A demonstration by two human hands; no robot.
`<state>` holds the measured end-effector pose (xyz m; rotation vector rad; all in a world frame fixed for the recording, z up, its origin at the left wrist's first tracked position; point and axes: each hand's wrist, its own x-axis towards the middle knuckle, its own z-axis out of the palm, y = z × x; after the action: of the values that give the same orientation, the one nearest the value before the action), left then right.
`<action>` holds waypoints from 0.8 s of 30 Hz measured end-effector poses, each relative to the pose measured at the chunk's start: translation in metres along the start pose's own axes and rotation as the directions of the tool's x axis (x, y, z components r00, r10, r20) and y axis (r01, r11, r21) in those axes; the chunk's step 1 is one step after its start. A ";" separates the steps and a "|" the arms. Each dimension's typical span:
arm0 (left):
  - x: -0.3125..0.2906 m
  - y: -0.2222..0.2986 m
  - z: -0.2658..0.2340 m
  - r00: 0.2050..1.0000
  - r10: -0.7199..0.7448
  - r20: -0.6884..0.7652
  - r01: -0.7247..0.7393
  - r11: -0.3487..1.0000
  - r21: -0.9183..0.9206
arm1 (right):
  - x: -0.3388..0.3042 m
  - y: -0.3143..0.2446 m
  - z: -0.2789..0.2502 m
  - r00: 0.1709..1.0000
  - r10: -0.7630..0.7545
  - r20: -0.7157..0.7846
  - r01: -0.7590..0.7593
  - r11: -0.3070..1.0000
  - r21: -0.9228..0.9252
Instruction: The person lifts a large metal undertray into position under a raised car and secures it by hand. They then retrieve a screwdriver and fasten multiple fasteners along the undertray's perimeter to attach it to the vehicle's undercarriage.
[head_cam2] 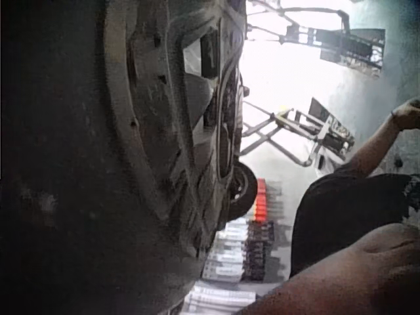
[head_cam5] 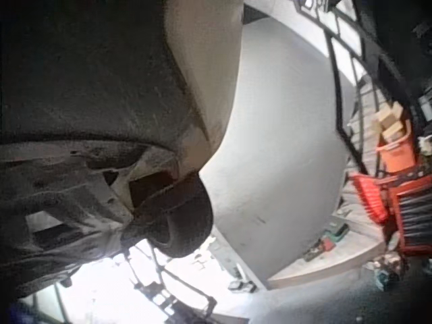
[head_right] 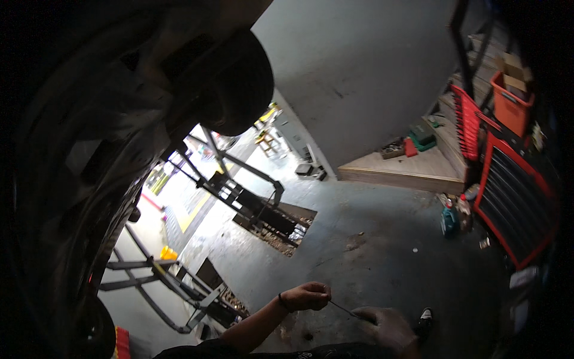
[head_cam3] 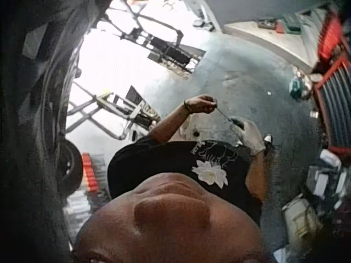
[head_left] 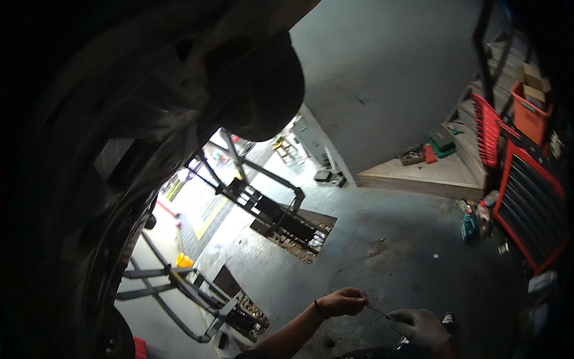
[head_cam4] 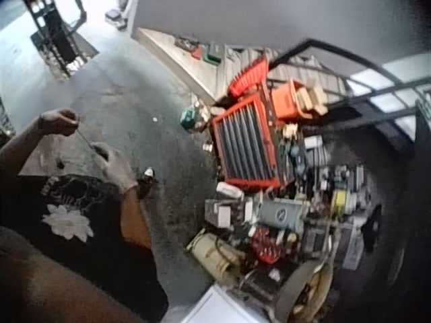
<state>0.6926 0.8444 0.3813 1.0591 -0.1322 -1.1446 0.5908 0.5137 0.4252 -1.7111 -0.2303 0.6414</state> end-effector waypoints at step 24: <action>-0.015 0.082 0.044 0.570 0.335 -0.751 -0.355 0.924 0.143 | 0.208 -0.066 -0.121 0.782 -0.003 0.624 -0.137 0.975 0.176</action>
<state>0.7157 0.8302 0.4714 1.3500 0.3465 -0.2583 0.8395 0.5288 0.4411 -1.2545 -0.5472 1.2388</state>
